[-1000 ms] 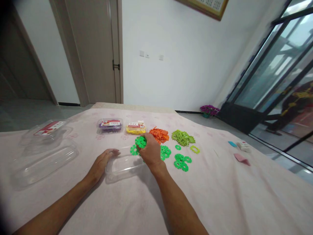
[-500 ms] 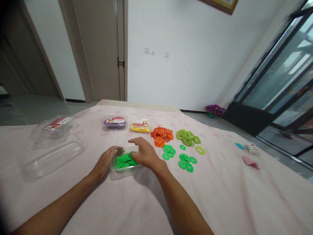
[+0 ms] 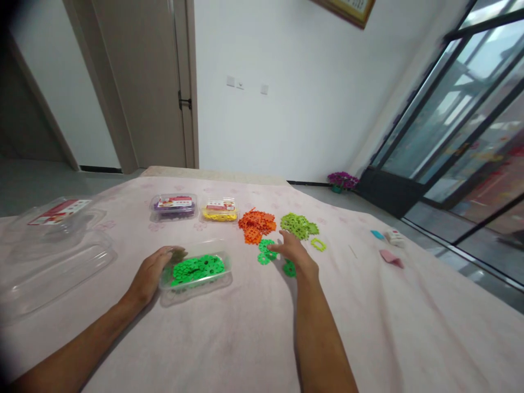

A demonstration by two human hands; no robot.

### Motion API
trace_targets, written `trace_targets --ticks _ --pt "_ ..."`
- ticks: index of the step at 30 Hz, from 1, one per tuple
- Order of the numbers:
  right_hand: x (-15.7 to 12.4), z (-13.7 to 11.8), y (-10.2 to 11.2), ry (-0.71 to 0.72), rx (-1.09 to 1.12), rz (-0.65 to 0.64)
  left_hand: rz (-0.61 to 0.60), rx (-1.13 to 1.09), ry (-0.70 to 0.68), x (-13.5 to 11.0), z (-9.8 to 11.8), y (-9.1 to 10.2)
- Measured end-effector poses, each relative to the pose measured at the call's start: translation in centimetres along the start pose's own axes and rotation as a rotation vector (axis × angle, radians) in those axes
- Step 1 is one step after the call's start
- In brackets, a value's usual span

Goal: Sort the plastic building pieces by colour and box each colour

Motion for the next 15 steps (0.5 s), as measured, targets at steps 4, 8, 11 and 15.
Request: trace_targets --ticks 4,8,11,15 --pt "-0.1 0.9 -1.8 -0.053 -0.045 -0.104 -0.015 0.037 -0.002 0.0 0.0 0.2" --pt "-0.4 -0.9 -3.0 0.08 -0.101 -0.143 -0.019 0.064 -0.003 0.0 0.3 0.2" --pt "-0.9 -2.3 -3.2 0.157 -0.177 -0.168 -0.019 0.063 0.01 0.1 0.2 0.1" --pt "-1.6 -3.7 -2.8 0.191 -0.248 -0.198 -0.031 0.055 0.015 0.2 0.0 0.1"
Point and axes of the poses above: each hand's wrist, its own x-axis towards the middle knuckle, its own y-axis out of the back of the hand, z = x × y, the point moved 6 cm from there along x, towards the middle knuckle, and after that the axes turned 9 degrees about z, right-handed, at the moved point
